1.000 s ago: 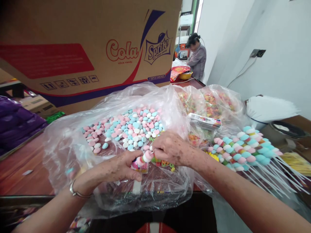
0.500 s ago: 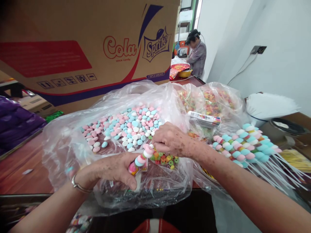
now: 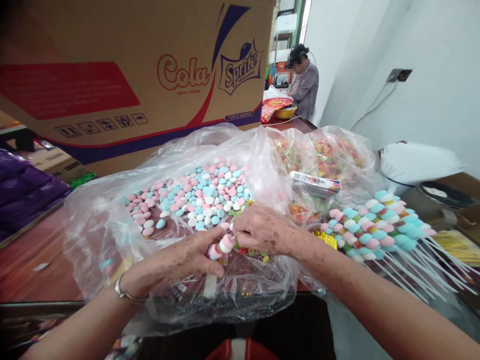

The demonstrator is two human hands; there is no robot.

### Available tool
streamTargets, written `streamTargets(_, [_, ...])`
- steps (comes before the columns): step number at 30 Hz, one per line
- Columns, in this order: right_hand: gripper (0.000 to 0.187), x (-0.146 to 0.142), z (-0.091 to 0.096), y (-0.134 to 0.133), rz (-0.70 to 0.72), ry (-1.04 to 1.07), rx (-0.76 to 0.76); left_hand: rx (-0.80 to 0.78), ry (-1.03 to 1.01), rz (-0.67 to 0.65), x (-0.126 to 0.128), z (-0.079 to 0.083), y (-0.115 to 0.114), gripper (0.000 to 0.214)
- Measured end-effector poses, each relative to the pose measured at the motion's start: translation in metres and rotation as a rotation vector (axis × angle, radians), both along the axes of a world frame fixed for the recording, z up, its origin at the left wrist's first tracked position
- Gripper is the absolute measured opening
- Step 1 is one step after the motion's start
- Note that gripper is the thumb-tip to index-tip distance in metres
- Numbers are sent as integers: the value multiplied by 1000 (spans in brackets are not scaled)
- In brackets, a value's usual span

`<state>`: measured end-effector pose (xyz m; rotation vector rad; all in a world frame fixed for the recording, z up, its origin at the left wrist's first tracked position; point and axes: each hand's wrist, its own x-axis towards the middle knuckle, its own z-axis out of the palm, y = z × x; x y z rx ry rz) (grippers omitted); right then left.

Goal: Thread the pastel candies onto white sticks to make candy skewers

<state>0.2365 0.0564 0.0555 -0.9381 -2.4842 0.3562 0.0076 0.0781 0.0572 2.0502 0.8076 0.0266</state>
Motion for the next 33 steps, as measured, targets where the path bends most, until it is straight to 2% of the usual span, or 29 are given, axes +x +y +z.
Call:
streamTargets(4, [25, 4, 6, -1, -70, 69, -71, -34, -52, 62, -5, 5, 3, 56])
streamTargets(10, [24, 6, 10, -4, -95, 99, -162, -52, 121, 129, -20, 15, 4, 62])
streamTargets(13, [25, 4, 7, -4, -61, 79, -124, -127, 99, 112, -22, 14, 2, 56])
streamTargets(18, [27, 1, 9, -1, 66, 14, 28, -220, 121, 36, -17, 14, -4, 49])
streamTargets(20, [26, 1, 13, -1, 40, 20, 18, -251, 108, 21, -14, 15, -5, 47])
streamTargets(22, [24, 2, 16, -2, -31, 41, -64, -234, 69, 21, -14, 16, -5, 46])
streamTargets(24, [24, 3, 17, -4, -90, 59, -188, -153, 32, 29, -14, 16, -4, 44])
streamTargets(27, [23, 1, 12, -7, -94, 50, -321, -21, 31, 31, -13, 14, -4, 45])
streamTargets(30, [23, -6, 1, -10, -28, 39, -294, 42, 82, 21, -10, 10, -6, 47])
streamTargets(33, [24, -17, -9, -13, -12, 31, -170, 39, 73, 3, -4, 4, -9, 47])
